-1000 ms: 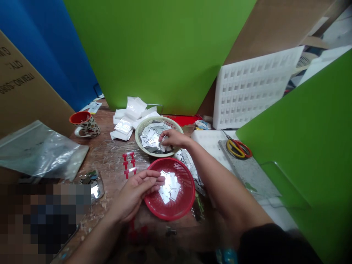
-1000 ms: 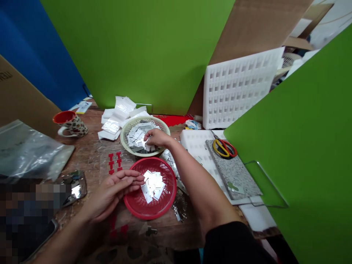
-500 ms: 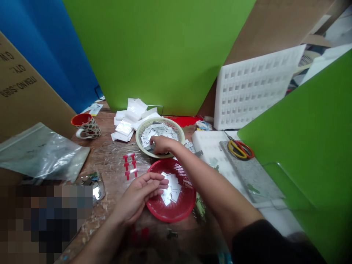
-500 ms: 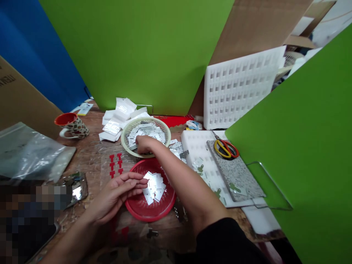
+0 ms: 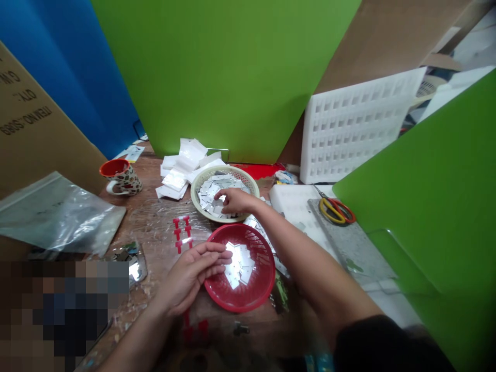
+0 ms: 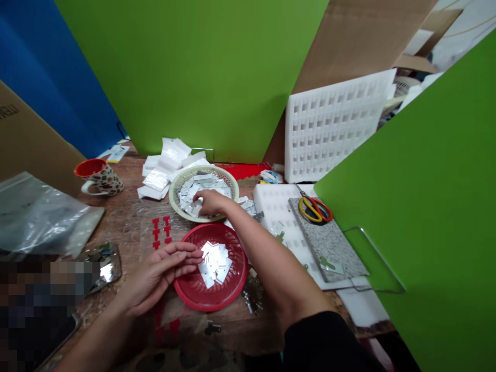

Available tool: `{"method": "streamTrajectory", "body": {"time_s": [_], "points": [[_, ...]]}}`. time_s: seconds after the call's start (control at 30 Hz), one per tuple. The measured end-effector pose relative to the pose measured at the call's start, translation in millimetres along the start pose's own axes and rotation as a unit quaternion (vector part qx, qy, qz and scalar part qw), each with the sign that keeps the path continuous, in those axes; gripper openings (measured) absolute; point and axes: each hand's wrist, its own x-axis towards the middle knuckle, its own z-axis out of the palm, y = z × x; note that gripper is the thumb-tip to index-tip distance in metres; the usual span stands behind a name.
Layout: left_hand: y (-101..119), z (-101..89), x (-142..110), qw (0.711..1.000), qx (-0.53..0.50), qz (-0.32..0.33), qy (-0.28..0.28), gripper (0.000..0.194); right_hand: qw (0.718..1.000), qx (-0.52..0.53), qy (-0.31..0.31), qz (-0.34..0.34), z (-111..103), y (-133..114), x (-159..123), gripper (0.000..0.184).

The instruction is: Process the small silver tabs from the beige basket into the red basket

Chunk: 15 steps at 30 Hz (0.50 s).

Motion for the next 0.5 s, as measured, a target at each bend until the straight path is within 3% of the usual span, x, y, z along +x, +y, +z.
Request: {"method": "streamTrajectory", "body": {"time_s": [0.1, 0.27, 0.5], "points": [[-1.0, 1.7, 3.2, 1.0, 0.0, -0.004, -0.001, 0.022, 1.0, 0.006, 0.007, 0.007, 8.7, -7.1, 3.0, 0.057], [-1.0, 4.0, 4.1, 1.0, 0.003, -0.014, 0.005, 0.021, 0.998, 0.048, 0.037, 0.021, 18.7, -14.4, 8.9, 0.046], [0.2, 1.2, 1.8, 1.0, -0.013, -0.002, 0.014, 0.022, 0.97, 0.224, 0.081, 0.045, -2.0, 3.1, -8.2, 0.043]]}}
